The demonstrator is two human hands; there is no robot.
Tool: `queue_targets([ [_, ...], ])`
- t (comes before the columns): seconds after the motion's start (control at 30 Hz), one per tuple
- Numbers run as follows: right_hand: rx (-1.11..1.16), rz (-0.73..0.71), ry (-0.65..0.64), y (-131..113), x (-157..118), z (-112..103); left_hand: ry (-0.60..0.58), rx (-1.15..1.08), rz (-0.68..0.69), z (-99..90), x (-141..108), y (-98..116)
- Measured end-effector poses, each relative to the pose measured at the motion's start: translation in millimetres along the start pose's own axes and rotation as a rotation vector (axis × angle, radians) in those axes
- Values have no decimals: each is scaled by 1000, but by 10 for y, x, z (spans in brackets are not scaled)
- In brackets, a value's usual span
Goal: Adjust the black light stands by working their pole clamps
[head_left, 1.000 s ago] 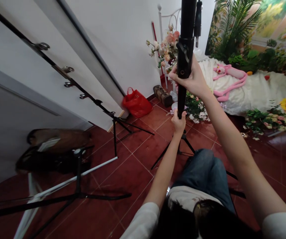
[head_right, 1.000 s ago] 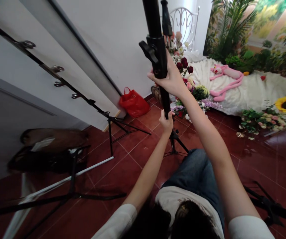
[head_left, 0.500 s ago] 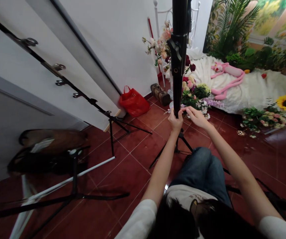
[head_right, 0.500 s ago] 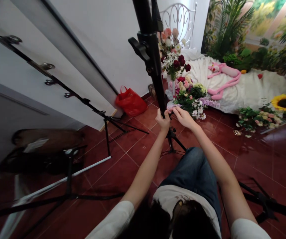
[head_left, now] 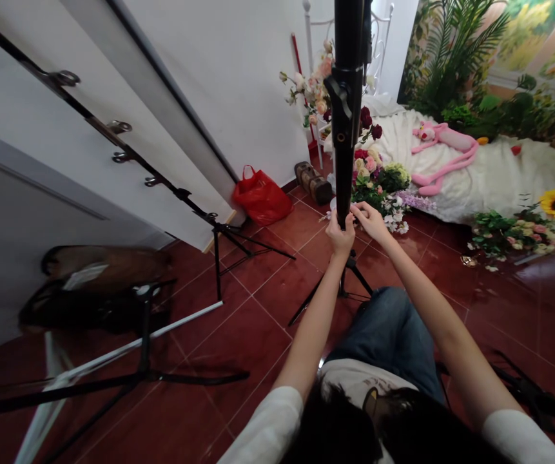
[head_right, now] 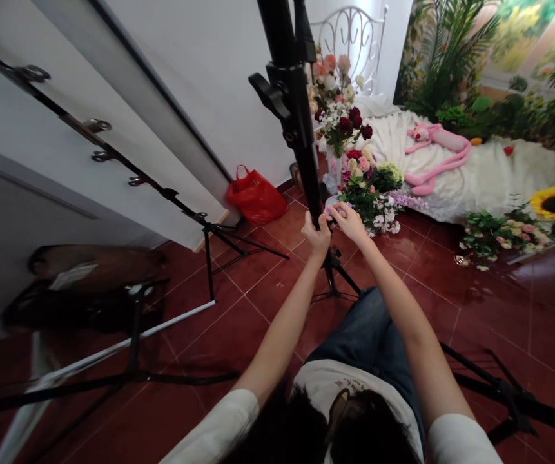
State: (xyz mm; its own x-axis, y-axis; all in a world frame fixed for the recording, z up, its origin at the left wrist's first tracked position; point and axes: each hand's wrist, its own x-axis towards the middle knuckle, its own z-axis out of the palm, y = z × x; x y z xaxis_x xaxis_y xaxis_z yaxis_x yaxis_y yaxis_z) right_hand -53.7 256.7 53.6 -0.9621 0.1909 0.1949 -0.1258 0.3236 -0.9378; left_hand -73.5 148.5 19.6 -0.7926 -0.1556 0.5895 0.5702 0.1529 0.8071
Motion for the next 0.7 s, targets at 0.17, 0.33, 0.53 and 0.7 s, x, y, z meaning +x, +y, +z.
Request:
queue_targets([
  [0.17, -20, 260, -71, -228, 175, -32, 10, -8, 3, 10, -5, -5],
  [0.33, -186, 562, -173, -356, 296, -48, 32, -25, 0, 25, -13, -10],
  [0.53, 278, 264, -64, -20, -28, -74, 32, -13, 6, 24, -12, 3],
  [0.7, 479, 238, -140, 357, -200, -27, 20, -12, 12, 20, -9, 3],
])
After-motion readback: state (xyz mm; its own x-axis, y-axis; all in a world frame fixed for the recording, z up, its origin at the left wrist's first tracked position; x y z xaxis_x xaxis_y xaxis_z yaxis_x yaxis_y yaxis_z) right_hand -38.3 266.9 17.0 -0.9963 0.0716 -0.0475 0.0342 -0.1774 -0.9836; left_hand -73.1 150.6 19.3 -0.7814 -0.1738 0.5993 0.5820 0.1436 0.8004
